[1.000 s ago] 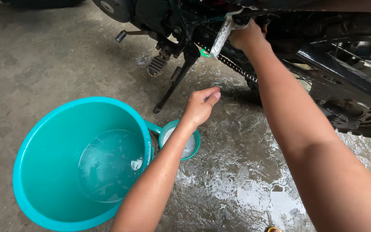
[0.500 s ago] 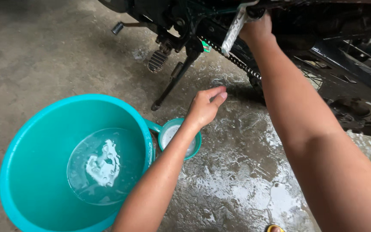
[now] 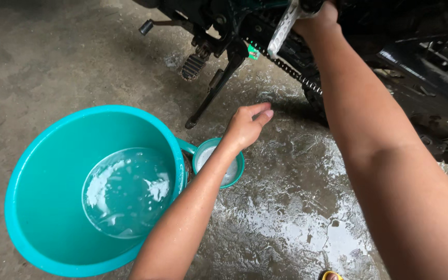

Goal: The person washes the rear wheel, chain, and body of a motorcycle using a cloth and soapy water from a small bucket, then rinses their hands and the cloth in a larger bucket of water.

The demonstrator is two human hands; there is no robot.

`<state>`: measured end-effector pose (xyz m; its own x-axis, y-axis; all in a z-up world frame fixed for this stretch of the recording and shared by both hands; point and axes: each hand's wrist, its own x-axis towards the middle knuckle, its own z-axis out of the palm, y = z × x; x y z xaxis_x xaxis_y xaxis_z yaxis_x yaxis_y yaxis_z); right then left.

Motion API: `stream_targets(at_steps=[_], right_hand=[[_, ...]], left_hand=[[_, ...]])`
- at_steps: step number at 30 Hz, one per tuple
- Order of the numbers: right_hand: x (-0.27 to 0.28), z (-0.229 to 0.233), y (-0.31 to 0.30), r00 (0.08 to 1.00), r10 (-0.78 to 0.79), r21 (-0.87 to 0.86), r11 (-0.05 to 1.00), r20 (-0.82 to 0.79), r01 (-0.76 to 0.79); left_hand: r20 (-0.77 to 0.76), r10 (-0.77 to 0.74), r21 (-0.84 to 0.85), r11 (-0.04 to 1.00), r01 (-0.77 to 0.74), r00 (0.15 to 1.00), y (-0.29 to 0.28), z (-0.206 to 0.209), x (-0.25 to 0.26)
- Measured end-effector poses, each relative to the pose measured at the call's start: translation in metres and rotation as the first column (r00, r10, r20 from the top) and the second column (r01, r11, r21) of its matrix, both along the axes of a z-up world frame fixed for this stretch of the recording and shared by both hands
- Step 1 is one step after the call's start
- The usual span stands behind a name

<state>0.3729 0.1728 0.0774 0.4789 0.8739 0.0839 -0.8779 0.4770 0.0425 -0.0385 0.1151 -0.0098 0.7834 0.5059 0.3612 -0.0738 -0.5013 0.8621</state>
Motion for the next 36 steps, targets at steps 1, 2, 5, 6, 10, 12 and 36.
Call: stream_targets(at_steps=[1,2,5,6,10,12,36], right_hand=[[-0.001,0.002,-0.008,1.000,0.001,0.003,1.000,0.004,-0.001],[-0.008,0.006,-0.017,0.834,-0.184,-0.149,0.942,0.519,0.301],[-0.029,0.012,-0.031,-0.554,0.297,0.406,0.435,0.778,0.804],[-0.030,0.012,-0.027,-0.728,0.599,0.694,0.367,0.334,0.620],[-0.015,0.004,-0.014,-0.627,0.590,0.506,0.384,0.509,0.772],[-0.011,0.011,-0.017,-0.737,0.624,0.715,0.389,0.259,0.581],[-0.099,0.030,-0.077,-0.766,0.637,0.754,0.459,0.089,0.470]], left_hand=[[-0.005,-0.002,0.003,1.000,0.002,1.000,-0.001,0.001,-0.001],[-0.011,-0.004,0.007,1.000,0.004,1.000,-0.002,0.002,-0.001],[-0.016,-0.014,0.004,1.000,0.014,1.000,-0.001,0.002,-0.002],[-0.016,-0.008,0.008,1.000,0.008,1.000,0.001,0.001,-0.003],[-0.031,0.002,0.013,1.000,-0.001,1.000,0.006,-0.008,-0.009],[-0.024,0.000,0.035,0.999,0.001,1.000,0.007,-0.007,-0.006],[-0.094,-0.073,0.048,0.996,0.077,0.993,-0.009,0.000,-0.006]])
